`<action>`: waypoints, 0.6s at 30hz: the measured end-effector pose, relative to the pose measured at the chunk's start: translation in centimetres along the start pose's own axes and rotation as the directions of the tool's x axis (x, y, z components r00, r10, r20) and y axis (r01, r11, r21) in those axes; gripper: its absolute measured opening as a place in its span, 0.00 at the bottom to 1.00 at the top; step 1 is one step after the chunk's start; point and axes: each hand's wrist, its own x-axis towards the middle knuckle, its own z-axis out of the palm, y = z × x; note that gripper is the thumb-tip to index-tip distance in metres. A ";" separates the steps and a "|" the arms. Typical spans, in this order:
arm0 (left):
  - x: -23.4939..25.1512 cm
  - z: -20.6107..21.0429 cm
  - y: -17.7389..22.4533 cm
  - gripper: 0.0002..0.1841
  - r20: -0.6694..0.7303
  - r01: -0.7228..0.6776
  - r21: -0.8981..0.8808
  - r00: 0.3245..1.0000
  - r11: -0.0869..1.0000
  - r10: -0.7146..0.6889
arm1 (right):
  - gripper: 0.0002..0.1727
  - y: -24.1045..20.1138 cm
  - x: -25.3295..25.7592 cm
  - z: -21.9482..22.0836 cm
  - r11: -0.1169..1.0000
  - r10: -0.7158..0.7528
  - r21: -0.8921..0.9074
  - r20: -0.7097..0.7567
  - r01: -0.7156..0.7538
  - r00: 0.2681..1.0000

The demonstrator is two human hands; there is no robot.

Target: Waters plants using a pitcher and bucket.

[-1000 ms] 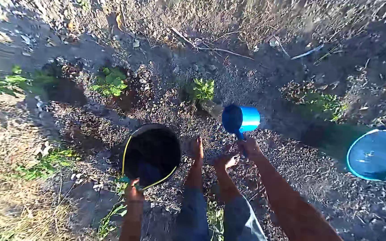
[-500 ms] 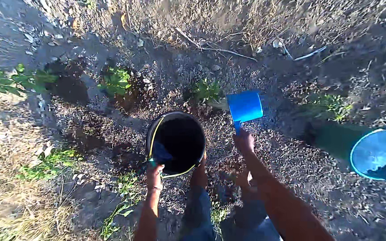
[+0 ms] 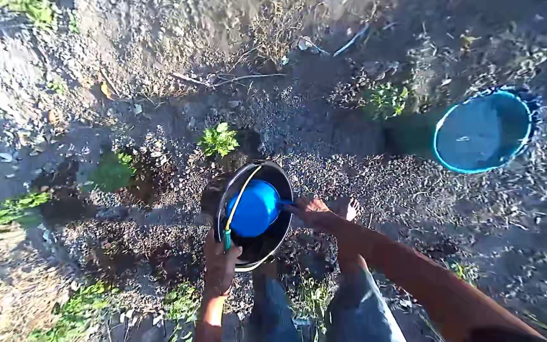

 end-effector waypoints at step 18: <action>-3.9 28.9 17.0 0.10 0.088 -0.203 -0.051 0.974 0.978 0.207 | 0.17 19.7 -21.3 4.2 -0.475 -0.003 0.880 -0.004 0.002 1.000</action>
